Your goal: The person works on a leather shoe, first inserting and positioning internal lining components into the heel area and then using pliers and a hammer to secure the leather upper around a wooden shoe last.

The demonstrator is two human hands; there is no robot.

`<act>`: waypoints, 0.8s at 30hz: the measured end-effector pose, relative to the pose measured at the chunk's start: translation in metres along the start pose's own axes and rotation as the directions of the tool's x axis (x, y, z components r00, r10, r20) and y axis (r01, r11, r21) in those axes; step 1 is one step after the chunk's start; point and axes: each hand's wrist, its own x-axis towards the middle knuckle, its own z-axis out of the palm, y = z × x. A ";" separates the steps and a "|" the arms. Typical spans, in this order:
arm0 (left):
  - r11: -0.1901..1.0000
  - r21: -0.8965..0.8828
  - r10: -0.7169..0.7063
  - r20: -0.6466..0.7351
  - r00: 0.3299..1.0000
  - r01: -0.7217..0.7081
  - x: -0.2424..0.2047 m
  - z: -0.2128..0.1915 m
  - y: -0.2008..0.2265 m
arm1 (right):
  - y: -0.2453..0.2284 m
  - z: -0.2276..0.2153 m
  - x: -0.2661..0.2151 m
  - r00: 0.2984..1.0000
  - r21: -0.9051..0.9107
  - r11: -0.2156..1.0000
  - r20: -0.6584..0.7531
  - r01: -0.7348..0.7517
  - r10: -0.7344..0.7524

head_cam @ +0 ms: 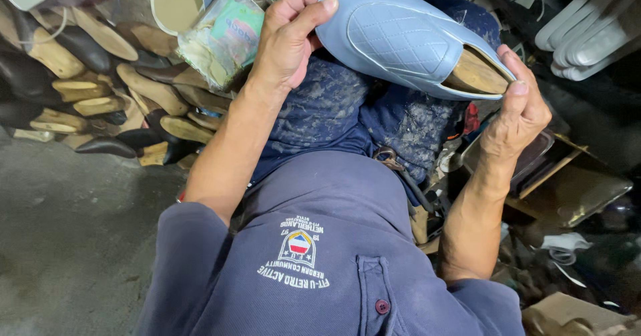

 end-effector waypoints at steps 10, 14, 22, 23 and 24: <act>1.000 0.015 0.020 0.002 1.000 -0.020 -0.024 0.023 0.012 | -0.086 0.035 0.008 0.877 -0.526 0.723 0.103 0.449 -0.470; 0.988 0.124 0.111 -0.117 0.987 -0.097 -0.054 0.050 0.014 | -0.085 0.099 0.005 0.816 -0.720 0.387 0.482 0.576 -0.318; 0.997 -0.075 0.019 -0.216 0.976 -0.036 -0.094 0.086 -0.001 | -0.072 0.090 0.013 0.740 -0.728 0.344 0.327 0.594 -0.587; 0.994 -0.105 -0.006 -0.195 0.981 -0.015 -0.100 0.092 0.001 | -0.079 0.082 0.015 0.746 -0.672 0.406 0.343 0.620 -0.571; 0.994 -0.110 -0.003 -0.183 0.983 -0.017 -0.110 0.096 0.003 | -0.089 0.068 0.016 0.743 -0.678 0.395 0.344 0.619 -0.574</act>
